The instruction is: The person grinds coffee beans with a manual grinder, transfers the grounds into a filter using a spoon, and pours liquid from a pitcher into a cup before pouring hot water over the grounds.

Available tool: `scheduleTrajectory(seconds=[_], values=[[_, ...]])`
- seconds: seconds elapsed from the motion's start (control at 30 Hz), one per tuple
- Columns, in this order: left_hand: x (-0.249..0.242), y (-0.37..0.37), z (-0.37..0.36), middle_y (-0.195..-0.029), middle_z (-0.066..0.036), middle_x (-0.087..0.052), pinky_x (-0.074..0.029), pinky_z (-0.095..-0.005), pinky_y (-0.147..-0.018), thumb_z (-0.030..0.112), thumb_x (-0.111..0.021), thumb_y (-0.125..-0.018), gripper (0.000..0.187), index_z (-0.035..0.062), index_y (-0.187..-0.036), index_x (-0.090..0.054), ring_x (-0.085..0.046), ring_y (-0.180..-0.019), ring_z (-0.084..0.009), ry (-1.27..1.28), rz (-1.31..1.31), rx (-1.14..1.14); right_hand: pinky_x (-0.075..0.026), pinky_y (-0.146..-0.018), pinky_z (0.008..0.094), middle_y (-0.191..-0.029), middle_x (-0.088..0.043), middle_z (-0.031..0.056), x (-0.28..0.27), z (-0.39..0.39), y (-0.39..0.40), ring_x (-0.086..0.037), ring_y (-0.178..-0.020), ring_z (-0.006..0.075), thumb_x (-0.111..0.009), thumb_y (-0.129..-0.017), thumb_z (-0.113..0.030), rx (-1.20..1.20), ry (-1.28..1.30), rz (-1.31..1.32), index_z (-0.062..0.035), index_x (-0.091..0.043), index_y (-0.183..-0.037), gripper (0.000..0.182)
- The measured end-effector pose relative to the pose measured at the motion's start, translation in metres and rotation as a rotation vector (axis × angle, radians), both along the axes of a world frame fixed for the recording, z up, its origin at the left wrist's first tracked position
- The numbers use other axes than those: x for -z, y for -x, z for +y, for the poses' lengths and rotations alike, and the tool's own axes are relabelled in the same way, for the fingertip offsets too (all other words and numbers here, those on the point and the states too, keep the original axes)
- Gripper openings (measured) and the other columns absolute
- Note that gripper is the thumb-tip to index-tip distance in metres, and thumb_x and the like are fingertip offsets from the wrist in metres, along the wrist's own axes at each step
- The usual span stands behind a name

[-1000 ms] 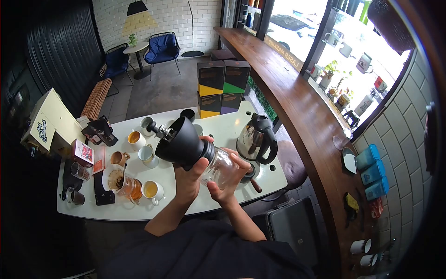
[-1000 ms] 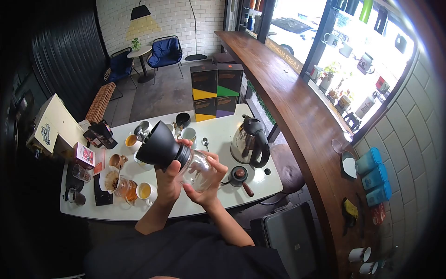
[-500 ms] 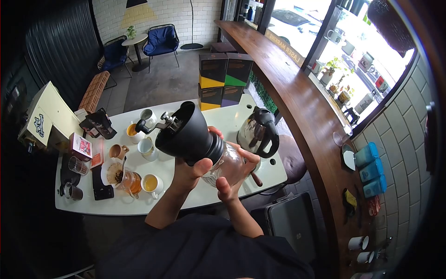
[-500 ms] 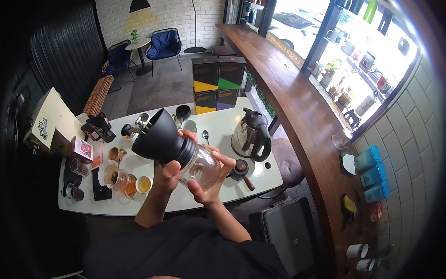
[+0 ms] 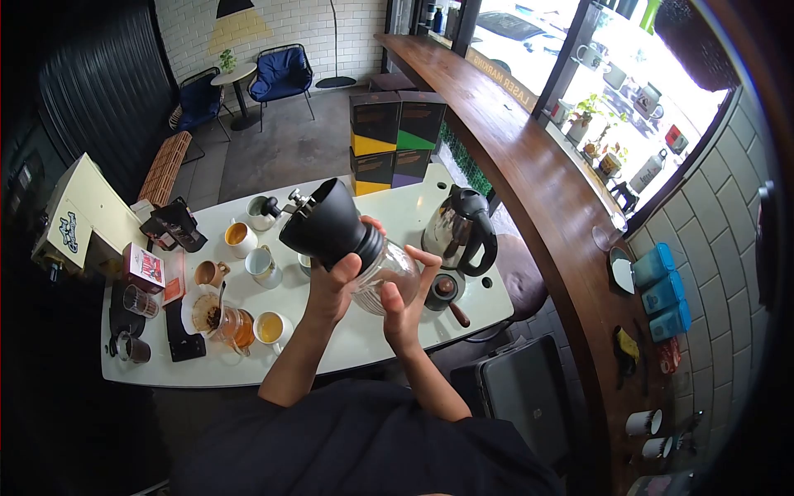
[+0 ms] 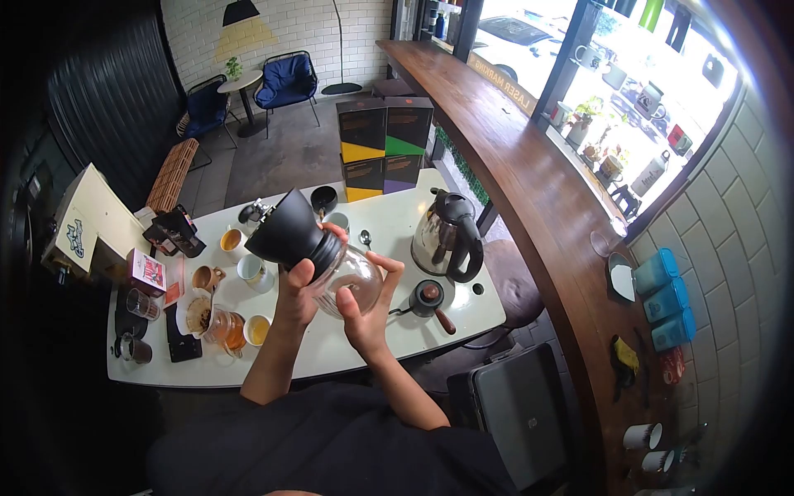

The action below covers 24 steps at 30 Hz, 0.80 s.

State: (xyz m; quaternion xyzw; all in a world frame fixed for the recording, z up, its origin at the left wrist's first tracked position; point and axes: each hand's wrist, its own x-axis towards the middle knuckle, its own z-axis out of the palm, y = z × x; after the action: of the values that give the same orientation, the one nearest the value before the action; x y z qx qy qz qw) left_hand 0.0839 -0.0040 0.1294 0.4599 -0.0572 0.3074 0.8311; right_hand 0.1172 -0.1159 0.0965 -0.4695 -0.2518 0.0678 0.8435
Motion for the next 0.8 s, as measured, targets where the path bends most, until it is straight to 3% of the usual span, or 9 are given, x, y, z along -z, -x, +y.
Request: scheduleTrajectory(seconds=[0.1, 0.17, 0.23, 0.3, 0.43, 0.5, 0.63, 0.67, 0.8], values=[[0.009, 0.004, -0.002, -0.120, -0.011, -0.061, -0.050, -0.0372, -0.100, 0.039, -0.079, -0.082, 0.066, 0.0021, -0.129, -0.052, -0.061, -0.112, -0.0208, 0.092, 0.057, -0.051, -0.046, -0.096, 0.0377, -0.126, -0.047, 0.0196, 0.005, 0.000, -0.002, -0.052, -0.116, 0.0261, -0.077, -0.084, -0.029, 0.025, 0.076, -0.092, -0.0056, -0.033, -0.136, 0.073], [0.009, 0.009, -0.003, -0.128, -0.012, -0.058, -0.044, -0.0377, -0.108, 0.045, -0.072, -0.088, 0.066, 0.0002, -0.131, -0.048, -0.057, -0.123, -0.0228, 0.103, 0.068, -0.039, -0.050, -0.093, 0.0405, -0.127, -0.048, 0.0222, 0.009, -0.005, -0.010, -0.055, -0.116, 0.0299, -0.080, -0.080, -0.032, 0.339, 0.347, -0.577, -0.0041, -0.040, -0.135, 0.073], [0.005, 0.013, 0.000, -0.128, -0.012, -0.057, -0.044, -0.0387, -0.109, 0.049, -0.073, -0.087, 0.069, 0.0014, -0.131, -0.048, -0.056, -0.124, -0.0231, 0.079, 0.037, 0.017, -0.056, -0.087, 0.0391, -0.131, -0.048, 0.0236, 0.020, -0.001, -0.005, -0.055, -0.119, 0.0339, -0.086, -0.075, -0.032, 0.348, 0.183, -0.602, -0.0038, -0.042, -0.135, 0.079], [-0.002, 0.017, -0.004, -0.125, -0.013, -0.061, -0.051, -0.0371, -0.100, 0.042, -0.080, -0.083, 0.072, 0.0015, -0.134, -0.049, -0.060, -0.116, -0.0217, 0.184, 0.040, 0.053, -0.059, -0.085, 0.0382, -0.130, -0.051, 0.0230, 0.012, 0.006, 0.006, -0.058, -0.118, 0.0335, -0.091, -0.070, -0.030, 0.346, 0.048, -0.604, -0.0048, -0.042, -0.135, 0.086], [-0.016, 0.020, 0.000, -0.122, -0.013, -0.062, -0.053, -0.0369, -0.097, 0.038, -0.080, -0.084, 0.069, 0.0002, -0.133, -0.050, -0.061, -0.115, -0.0219, 0.121, -0.010, 0.031, -0.053, -0.092, 0.0385, -0.128, -0.052, 0.0208, -0.006, -0.002, 0.006, -0.060, -0.116, 0.0290, -0.092, -0.068, -0.031, 0.258, 0.256, -0.641, -0.0011, -0.037, -0.138, 0.094], [-0.014, 0.022, 0.007, -0.119, -0.013, -0.064, -0.053, -0.0363, -0.097, 0.033, -0.080, -0.084, 0.064, 0.0006, -0.131, -0.051, -0.063, -0.110, -0.0212, 0.071, 0.012, 0.042, -0.054, -0.092, 0.0372, -0.127, -0.056, 0.0202, -0.008, -0.003, 0.006, -0.064, -0.111, 0.0269, -0.093, -0.064, -0.023, 0.208, 0.306, -0.630, 0.0013, -0.038, -0.139, 0.096], [-0.015, 0.022, 0.012, -0.114, -0.012, -0.065, -0.053, -0.0343, -0.096, 0.026, -0.077, -0.082, 0.056, 0.0012, -0.126, -0.055, -0.064, -0.104, -0.0186, 0.019, 0.081, 0.023, -0.055, -0.089, 0.0366, -0.116, -0.063, 0.0199, -0.011, 0.001, 0.001, -0.069, -0.103, 0.0286, -0.091, -0.062, -0.024, 0.138, 0.281, -0.513, 0.0007, -0.046, -0.134, 0.088], [-0.013, 0.021, 0.014, -0.113, -0.011, -0.065, -0.053, -0.0340, -0.095, 0.025, -0.077, -0.081, 0.055, 0.0013, -0.126, -0.055, -0.064, -0.103, -0.0180, 0.008, 0.066, 0.029, -0.053, -0.094, 0.0365, -0.114, -0.065, 0.0187, -0.016, 0.001, 0.000, -0.068, -0.106, 0.0256, -0.090, -0.064, -0.024, 0.100, 0.282, -0.492, 0.0020, -0.047, -0.133, 0.085], [-0.004, 0.021, 0.018, -0.113, -0.009, -0.065, -0.053, -0.0327, -0.094, 0.025, -0.078, -0.079, 0.055, 0.0022, -0.125, -0.056, -0.065, -0.101, -0.0158, -0.005, 0.072, 0.035, -0.051, -0.097, 0.0365, -0.116, -0.065, 0.0176, -0.012, 0.004, -0.004, -0.066, -0.109, 0.0242, -0.089, -0.064, -0.024, 0.024, 0.206, -0.427, 0.0021, -0.048, -0.133, 0.084]])
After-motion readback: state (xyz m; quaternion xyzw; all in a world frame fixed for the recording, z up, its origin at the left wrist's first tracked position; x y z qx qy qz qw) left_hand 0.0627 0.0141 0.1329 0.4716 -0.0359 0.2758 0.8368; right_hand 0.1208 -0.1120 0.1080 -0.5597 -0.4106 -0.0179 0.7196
